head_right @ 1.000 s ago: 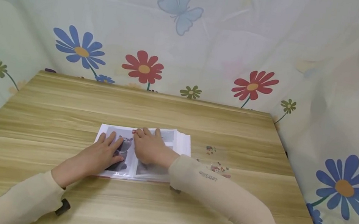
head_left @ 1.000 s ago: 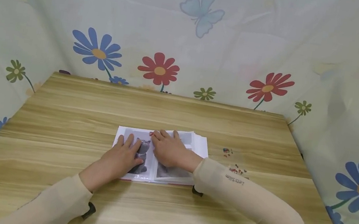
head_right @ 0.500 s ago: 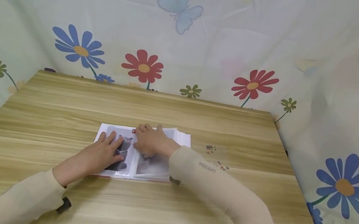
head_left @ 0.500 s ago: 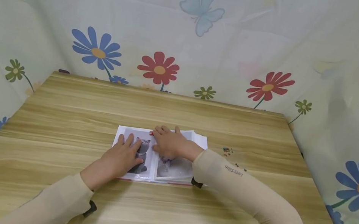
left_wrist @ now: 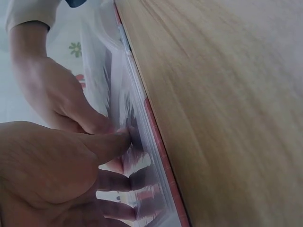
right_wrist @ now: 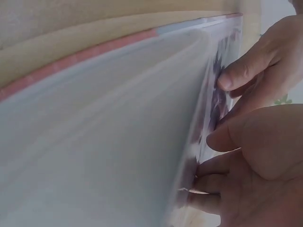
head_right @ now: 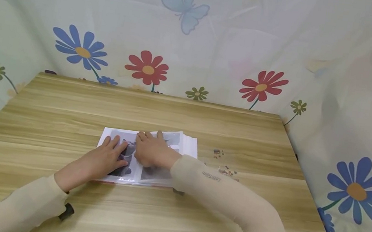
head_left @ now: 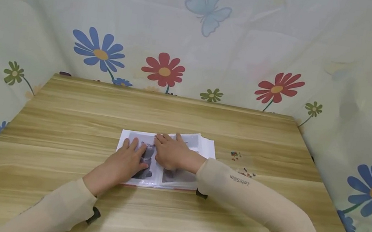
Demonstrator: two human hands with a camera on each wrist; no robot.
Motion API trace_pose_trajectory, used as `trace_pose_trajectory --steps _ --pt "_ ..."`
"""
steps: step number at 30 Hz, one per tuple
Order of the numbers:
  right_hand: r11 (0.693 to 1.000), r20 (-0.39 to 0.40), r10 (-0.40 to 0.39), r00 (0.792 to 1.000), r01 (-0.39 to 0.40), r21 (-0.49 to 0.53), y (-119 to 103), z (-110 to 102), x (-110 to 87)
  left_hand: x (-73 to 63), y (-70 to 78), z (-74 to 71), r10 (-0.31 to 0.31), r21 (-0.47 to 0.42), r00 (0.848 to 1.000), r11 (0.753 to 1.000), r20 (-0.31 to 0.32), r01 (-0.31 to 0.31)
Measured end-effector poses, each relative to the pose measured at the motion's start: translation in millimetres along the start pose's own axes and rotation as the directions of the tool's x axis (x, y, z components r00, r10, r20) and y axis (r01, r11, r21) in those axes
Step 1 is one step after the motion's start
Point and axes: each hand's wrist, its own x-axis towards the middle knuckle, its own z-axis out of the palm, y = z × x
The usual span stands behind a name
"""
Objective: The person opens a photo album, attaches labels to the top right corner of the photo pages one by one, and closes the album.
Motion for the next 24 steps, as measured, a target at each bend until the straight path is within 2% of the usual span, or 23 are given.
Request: trace_pose_trajectory --steps 4,8,14,16,21,24 --pt "1.000 -0.017 0.013 1.000 -0.012 0.006 5 1 5.6 -0.2 -0.8 -0.7 -0.007 -0.012 1.000 1.000 0.008 0.007" --pt "1.000 -0.023 0.012 1.000 -0.011 0.029 12 2 10.8 -0.4 -1.8 0.3 0.004 -0.020 1.000 1.000 -0.018 -0.005" --pt "0.987 -0.025 0.042 0.999 -0.038 0.156 17 -1 12.6 -1.3 0.0 -1.5 0.006 -0.020 1.000 1.000 -0.022 -0.006" --pt "0.986 -0.035 0.051 0.998 -0.045 0.164 16 -1 9.6 -1.2 0.2 -2.0 0.004 -0.020 1.000 1.000 -0.009 -0.004" --pt "0.999 -0.007 -0.003 1.000 0.003 0.039 8 2 -4.2 -0.7 0.2 -1.5 -0.013 -0.021 1.000 1.000 0.020 0.013" --pt "1.000 0.003 -0.010 1.000 0.010 -0.027 4 3 -8.8 -0.5 0.1 -0.9 -0.022 -0.027 0.999 0.999 0.031 0.023"
